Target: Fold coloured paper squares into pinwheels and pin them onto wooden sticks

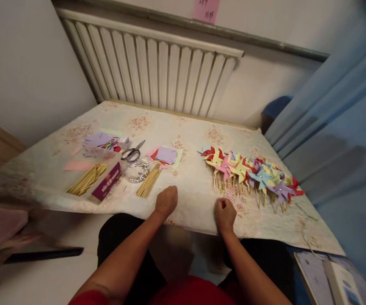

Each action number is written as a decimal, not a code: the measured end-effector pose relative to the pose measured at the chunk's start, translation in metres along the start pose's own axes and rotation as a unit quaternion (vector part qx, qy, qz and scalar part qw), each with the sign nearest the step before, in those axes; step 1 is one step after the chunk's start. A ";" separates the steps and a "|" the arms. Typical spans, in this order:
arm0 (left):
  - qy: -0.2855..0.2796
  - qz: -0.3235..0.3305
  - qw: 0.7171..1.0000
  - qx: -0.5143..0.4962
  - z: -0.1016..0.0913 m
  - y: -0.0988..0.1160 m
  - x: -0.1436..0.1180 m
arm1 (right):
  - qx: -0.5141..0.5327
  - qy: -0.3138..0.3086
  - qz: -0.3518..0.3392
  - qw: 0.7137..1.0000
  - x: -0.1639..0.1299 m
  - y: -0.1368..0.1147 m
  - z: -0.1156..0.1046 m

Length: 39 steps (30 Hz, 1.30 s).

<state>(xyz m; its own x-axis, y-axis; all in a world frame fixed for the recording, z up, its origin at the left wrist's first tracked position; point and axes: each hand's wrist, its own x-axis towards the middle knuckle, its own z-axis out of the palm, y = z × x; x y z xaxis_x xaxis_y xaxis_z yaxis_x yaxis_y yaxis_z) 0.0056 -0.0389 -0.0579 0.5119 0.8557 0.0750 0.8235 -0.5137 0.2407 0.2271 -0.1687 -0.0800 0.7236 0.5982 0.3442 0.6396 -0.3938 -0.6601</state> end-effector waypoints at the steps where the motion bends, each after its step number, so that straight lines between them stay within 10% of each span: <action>1: -0.006 0.007 1.000 -0.005 -0.002 -0.003 0.004 | -0.004 -0.008 -0.008 1.000 0.000 -0.003 0.002; 12: -0.045 0.036 0.996 -0.073 -0.009 -0.020 0.027 | 0.091 -0.141 -0.065 0.984 0.023 -0.070 0.046; 25: -0.112 0.032 0.981 -0.157 -0.026 -0.023 0.046 | -0.045 -0.229 -0.323 0.917 0.112 -0.212 0.166; 39: -0.083 0.020 0.967 -0.239 -0.019 -0.027 0.050 | -0.203 -0.268 -0.363 0.869 0.106 -0.226 0.204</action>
<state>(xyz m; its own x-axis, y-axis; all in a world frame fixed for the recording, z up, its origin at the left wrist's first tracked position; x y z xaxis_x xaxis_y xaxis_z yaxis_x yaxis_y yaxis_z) 0.0045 0.0188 -0.0421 0.6056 0.7940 -0.0525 0.6154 -0.4255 0.6635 0.1061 0.1258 -0.0300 -0.0649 0.9882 0.1386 0.9946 0.0753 -0.0710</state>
